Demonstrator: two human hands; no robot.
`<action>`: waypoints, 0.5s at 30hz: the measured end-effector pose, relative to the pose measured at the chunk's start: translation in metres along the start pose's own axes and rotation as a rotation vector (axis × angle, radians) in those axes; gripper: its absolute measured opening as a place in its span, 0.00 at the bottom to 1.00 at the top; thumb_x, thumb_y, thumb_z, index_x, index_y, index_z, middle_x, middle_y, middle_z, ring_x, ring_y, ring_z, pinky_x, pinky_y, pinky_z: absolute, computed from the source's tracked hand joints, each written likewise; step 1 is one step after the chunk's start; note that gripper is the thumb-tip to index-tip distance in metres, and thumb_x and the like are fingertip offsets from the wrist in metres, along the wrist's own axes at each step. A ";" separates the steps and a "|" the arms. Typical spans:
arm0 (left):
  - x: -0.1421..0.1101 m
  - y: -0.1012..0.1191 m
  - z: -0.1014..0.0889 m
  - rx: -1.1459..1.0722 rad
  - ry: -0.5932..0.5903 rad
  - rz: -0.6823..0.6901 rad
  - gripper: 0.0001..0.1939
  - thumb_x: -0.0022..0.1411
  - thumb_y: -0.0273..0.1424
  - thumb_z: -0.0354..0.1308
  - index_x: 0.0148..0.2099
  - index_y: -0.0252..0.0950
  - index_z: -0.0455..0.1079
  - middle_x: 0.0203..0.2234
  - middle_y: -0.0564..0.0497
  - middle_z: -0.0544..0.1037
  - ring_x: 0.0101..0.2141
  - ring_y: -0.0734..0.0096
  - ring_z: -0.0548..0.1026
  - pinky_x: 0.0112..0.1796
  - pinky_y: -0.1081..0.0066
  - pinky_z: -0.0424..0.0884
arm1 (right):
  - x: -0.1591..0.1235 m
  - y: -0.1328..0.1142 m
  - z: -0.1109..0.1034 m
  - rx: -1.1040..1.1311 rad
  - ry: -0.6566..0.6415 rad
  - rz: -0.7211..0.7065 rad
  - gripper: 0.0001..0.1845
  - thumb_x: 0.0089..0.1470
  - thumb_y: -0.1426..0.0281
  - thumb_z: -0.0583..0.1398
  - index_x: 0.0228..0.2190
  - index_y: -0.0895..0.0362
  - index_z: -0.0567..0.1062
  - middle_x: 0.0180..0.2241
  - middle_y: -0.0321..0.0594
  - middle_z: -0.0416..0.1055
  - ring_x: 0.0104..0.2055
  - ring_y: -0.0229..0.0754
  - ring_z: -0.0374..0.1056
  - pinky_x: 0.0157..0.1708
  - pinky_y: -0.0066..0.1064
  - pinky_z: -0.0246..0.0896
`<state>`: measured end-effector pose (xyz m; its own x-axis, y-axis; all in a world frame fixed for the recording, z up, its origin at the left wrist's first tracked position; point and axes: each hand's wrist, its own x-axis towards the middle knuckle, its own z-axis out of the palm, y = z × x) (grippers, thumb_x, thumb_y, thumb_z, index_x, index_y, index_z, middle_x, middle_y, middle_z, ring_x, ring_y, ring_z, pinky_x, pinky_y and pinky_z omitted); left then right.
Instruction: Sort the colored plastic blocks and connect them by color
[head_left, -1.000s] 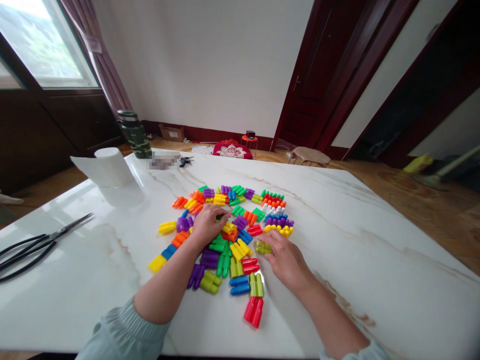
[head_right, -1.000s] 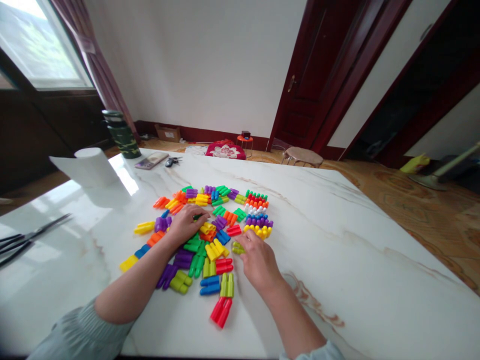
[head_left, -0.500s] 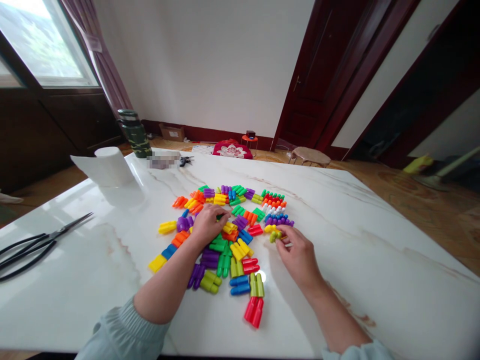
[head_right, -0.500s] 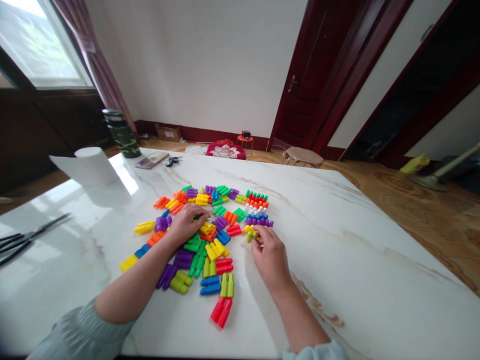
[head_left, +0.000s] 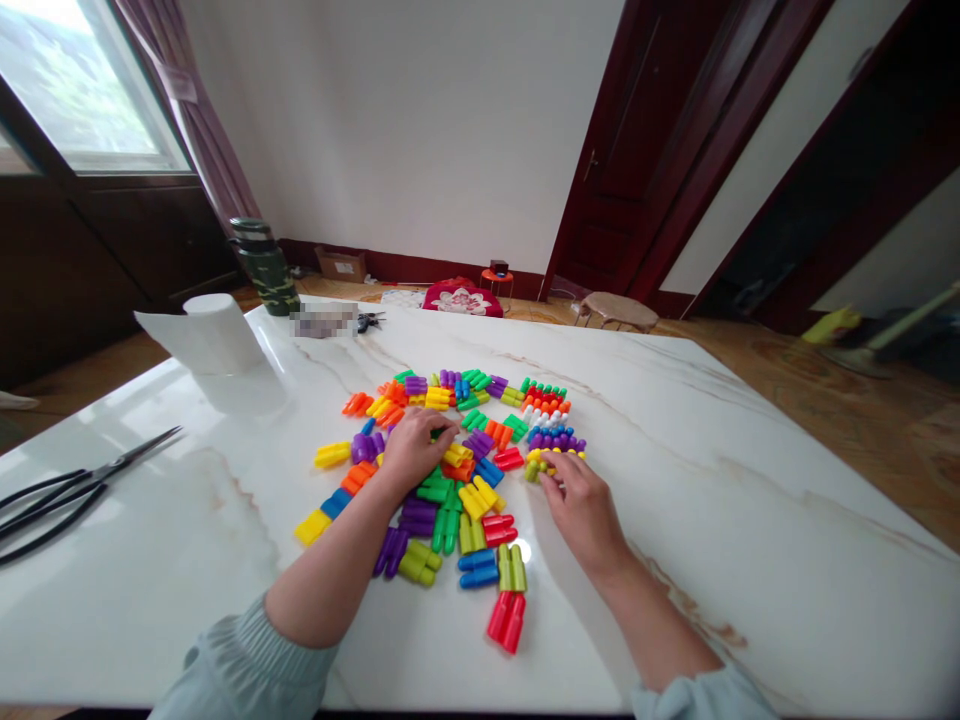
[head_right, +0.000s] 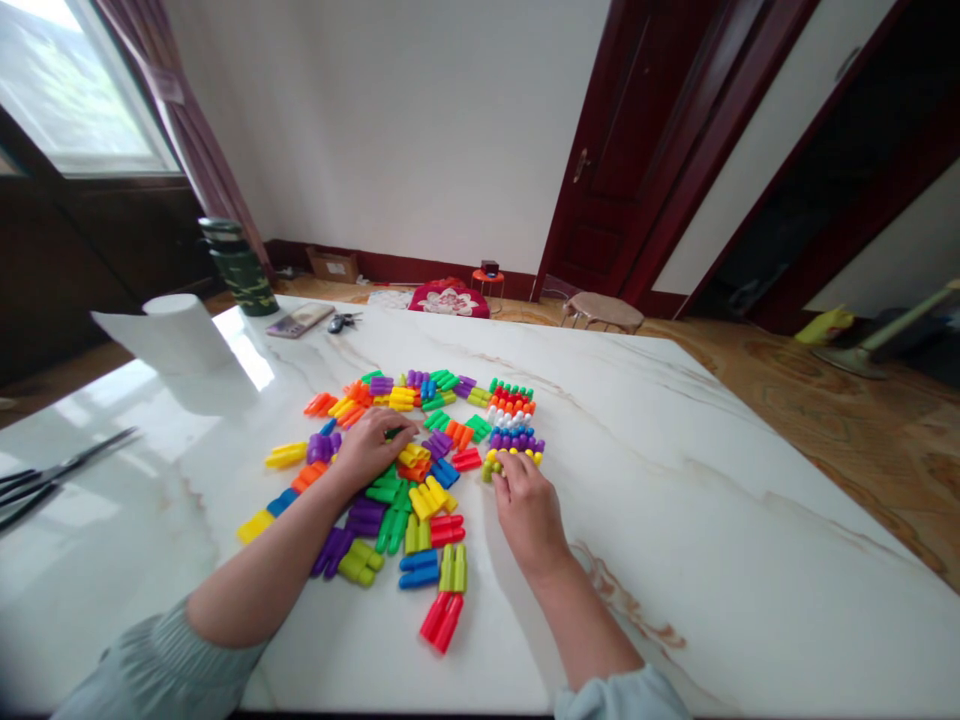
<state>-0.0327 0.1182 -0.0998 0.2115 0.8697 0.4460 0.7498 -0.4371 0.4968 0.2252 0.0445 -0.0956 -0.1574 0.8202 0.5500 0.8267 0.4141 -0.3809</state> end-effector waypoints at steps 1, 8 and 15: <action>0.000 0.000 0.000 0.001 0.001 -0.004 0.10 0.61 0.32 0.55 0.35 0.40 0.78 0.33 0.50 0.81 0.38 0.62 0.75 0.43 0.64 0.68 | 0.000 -0.002 -0.002 0.000 0.010 -0.001 0.13 0.57 0.75 0.54 0.42 0.59 0.74 0.40 0.48 0.74 0.40 0.45 0.72 0.40 0.34 0.68; 0.001 0.002 -0.001 0.002 -0.002 0.005 0.09 0.61 0.30 0.55 0.35 0.39 0.78 0.33 0.50 0.81 0.38 0.63 0.76 0.44 0.64 0.68 | 0.000 -0.026 -0.031 0.136 -0.142 0.075 0.04 0.56 0.70 0.60 0.29 0.54 0.75 0.31 0.36 0.74 0.29 0.37 0.68 0.32 0.29 0.63; 0.001 0.002 -0.001 0.013 0.000 -0.003 0.10 0.61 0.31 0.55 0.34 0.39 0.78 0.33 0.51 0.81 0.38 0.63 0.75 0.43 0.64 0.68 | -0.010 -0.050 -0.041 0.143 -0.528 0.164 0.04 0.47 0.67 0.66 0.28 0.52 0.75 0.30 0.32 0.73 0.28 0.37 0.66 0.28 0.28 0.59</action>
<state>-0.0317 0.1177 -0.0980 0.2093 0.8708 0.4448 0.7585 -0.4317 0.4882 0.2077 -0.0002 -0.0516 -0.3124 0.9490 0.0429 0.7875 0.2840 -0.5470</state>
